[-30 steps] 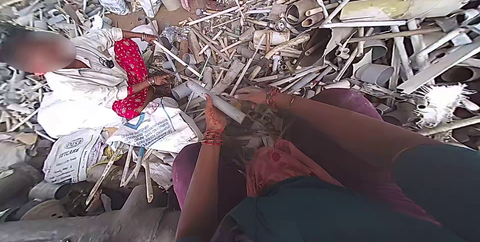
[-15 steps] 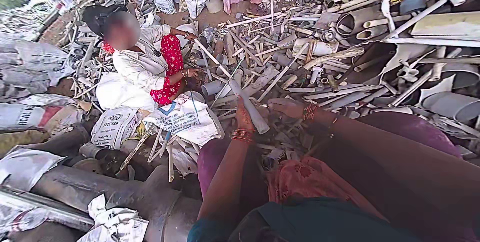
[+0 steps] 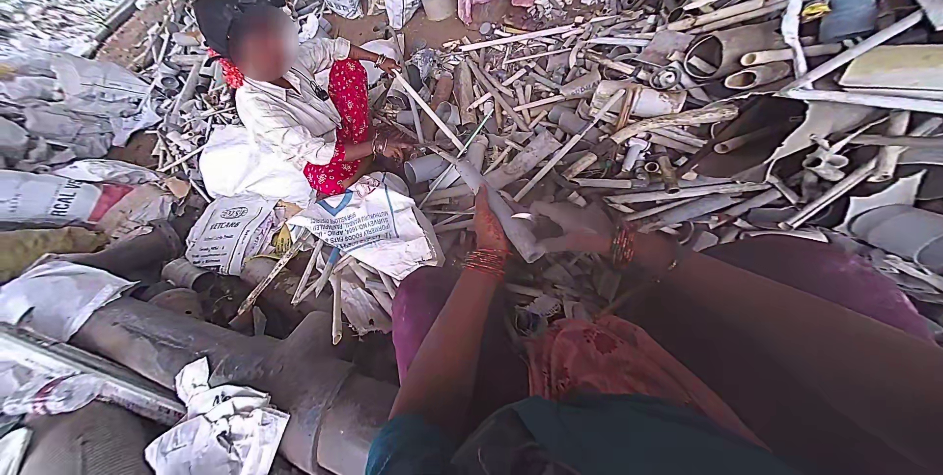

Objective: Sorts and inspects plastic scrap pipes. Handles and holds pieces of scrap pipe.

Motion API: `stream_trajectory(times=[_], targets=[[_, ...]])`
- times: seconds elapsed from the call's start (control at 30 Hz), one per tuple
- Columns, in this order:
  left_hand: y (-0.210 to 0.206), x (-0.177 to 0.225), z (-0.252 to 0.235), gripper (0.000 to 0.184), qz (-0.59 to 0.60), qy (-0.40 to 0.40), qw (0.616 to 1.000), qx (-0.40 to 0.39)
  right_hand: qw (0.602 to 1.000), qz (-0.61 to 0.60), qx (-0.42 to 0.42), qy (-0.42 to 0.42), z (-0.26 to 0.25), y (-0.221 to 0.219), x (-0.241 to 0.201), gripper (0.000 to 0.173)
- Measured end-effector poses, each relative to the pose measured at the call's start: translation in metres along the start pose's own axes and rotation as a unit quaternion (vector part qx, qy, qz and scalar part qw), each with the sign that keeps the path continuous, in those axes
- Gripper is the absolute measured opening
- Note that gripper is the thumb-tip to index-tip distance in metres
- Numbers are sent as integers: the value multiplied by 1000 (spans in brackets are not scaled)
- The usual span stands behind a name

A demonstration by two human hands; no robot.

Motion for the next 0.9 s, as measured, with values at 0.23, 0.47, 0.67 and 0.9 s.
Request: stream_trajectory(times=[0.23, 0.47, 0.67, 0.9], targets=[[-3, -1, 1, 46, 33, 9, 999, -15, 993, 112, -35, -20, -1, -5, -11, 89], [-10, 11, 10, 46, 68, -4, 997, -30, 984, 171, -42, -31, -2, -4, -24, 81], [-4, 9, 2, 49, 50, -15, 998, -47, 988, 153, -23, 11, -6, -12, -20, 70], [-1, 4, -2, 54, 62, 20, 995, -75, 983, 171, -56, 23, 1, -14, -24, 65]])
Point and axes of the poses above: each hand's wrist, its own z-axis away from the middle knuckle, its own y-axis out of the back of the hand, x = y × z, the point moved 3 cm from there along -z, towards the middle knuckle, and after that the axes turned 5 degrees about -x, right-handed, at the moved point
